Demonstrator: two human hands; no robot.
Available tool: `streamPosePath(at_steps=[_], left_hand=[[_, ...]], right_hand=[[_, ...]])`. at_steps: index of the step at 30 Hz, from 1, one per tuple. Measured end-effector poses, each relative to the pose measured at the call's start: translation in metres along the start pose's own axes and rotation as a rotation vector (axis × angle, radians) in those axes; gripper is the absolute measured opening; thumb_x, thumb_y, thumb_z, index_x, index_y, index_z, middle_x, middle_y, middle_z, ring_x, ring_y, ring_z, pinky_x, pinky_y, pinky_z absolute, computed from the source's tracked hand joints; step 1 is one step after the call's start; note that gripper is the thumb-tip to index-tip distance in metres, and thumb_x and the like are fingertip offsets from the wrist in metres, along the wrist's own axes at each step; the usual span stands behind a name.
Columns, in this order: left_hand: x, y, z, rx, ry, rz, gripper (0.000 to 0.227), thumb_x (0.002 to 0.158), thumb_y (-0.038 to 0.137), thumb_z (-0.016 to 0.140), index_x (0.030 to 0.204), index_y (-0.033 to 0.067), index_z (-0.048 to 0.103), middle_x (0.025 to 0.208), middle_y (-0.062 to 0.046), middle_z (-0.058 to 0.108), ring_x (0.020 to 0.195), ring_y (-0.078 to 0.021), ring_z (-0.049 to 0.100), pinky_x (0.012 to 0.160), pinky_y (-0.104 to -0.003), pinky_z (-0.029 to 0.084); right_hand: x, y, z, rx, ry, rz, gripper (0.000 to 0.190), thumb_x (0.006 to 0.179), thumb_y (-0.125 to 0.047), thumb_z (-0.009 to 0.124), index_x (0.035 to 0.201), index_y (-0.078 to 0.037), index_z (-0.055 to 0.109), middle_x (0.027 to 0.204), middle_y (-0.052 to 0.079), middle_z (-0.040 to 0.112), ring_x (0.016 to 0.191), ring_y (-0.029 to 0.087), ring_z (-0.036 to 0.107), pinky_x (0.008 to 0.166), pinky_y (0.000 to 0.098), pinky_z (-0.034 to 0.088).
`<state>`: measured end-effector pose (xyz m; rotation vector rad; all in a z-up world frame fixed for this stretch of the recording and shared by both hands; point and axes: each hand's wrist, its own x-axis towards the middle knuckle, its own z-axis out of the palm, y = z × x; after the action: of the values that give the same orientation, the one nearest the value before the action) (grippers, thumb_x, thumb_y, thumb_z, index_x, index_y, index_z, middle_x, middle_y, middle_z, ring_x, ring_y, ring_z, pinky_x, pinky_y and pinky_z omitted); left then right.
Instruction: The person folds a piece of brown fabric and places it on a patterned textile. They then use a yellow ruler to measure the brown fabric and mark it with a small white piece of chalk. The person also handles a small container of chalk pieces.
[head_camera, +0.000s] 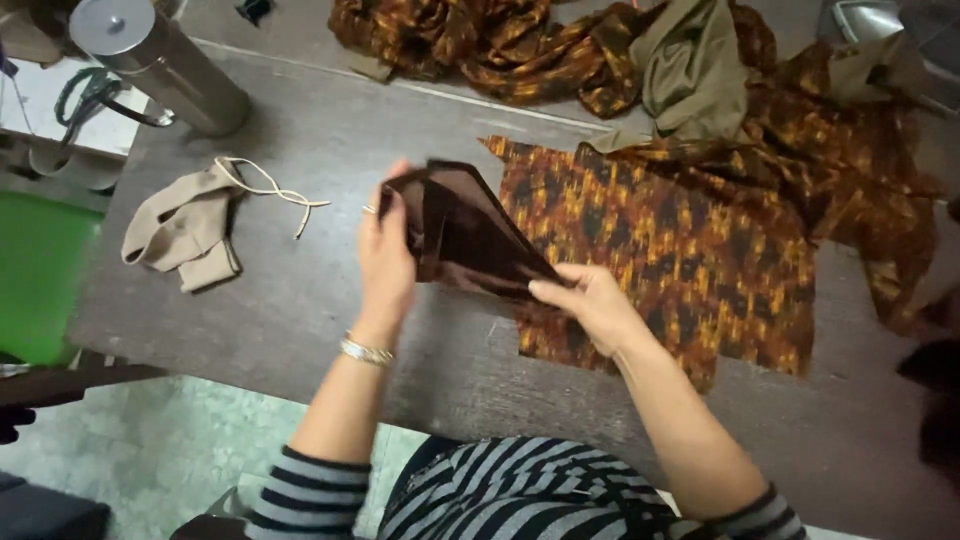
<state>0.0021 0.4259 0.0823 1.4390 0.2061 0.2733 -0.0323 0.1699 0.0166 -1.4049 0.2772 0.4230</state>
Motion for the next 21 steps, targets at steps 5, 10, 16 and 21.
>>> streamPosePath(at_steps=[5, 10, 16, 21], left_hand=[[0.081, -0.133, -0.107, 0.134, 0.133, -0.027, 0.028, 0.102, 0.030, 0.050, 0.118, 0.0108, 0.061, 0.101, -0.008, 0.062, 0.089, -0.0177, 0.059, 0.078, -0.037, 0.051], [0.077, -0.090, -0.124, 0.239, 0.225, 0.050, 0.027, 0.101, 0.023, 0.052, 0.120, 0.0064, 0.062, 0.107, -0.015, 0.064, 0.099, -0.0197, 0.056, 0.089, -0.039, 0.050], [0.089, -0.061, -0.149, 0.348, 0.396, 0.157, 0.042, 0.108, 0.028, 0.052, 0.139, 0.0003, 0.044, 0.138, -0.025, 0.048, 0.131, -0.0297, 0.043, 0.112, -0.046, 0.029], [0.079, -0.070, -0.111, 0.745, 0.204, 0.477, 0.036, 0.091, 0.009, 0.074, 0.118, -0.0030, 0.054, 0.109, -0.023, 0.052, 0.110, -0.0430, 0.050, 0.099, -0.049, 0.034]], right_hand=[[0.016, -0.012, 0.015, -0.046, 0.103, 0.043, 0.021, 0.083, -0.006, 0.074, 0.101, 0.004, 0.070, 0.085, 0.018, 0.071, 0.071, 0.024, 0.071, 0.068, 0.0349, 0.060], [0.029, 0.002, 0.005, -0.081, 0.163, 0.022, 0.019, 0.085, -0.006, 0.072, 0.102, 0.002, 0.070, 0.085, 0.017, 0.071, 0.073, 0.023, 0.070, 0.068, 0.0350, 0.060], [0.025, 0.003, -0.001, 0.053, 0.246, -0.017, 0.024, 0.082, -0.004, 0.071, 0.105, 0.000, 0.066, 0.086, 0.011, 0.068, 0.076, 0.018, 0.068, 0.070, 0.0303, 0.061], [0.013, -0.012, 0.000, 0.054, 0.254, -0.068, 0.020, 0.082, 0.001, 0.068, 0.102, 0.001, 0.065, 0.093, 0.011, 0.068, 0.078, 0.017, 0.067, 0.065, 0.0250, 0.059]])
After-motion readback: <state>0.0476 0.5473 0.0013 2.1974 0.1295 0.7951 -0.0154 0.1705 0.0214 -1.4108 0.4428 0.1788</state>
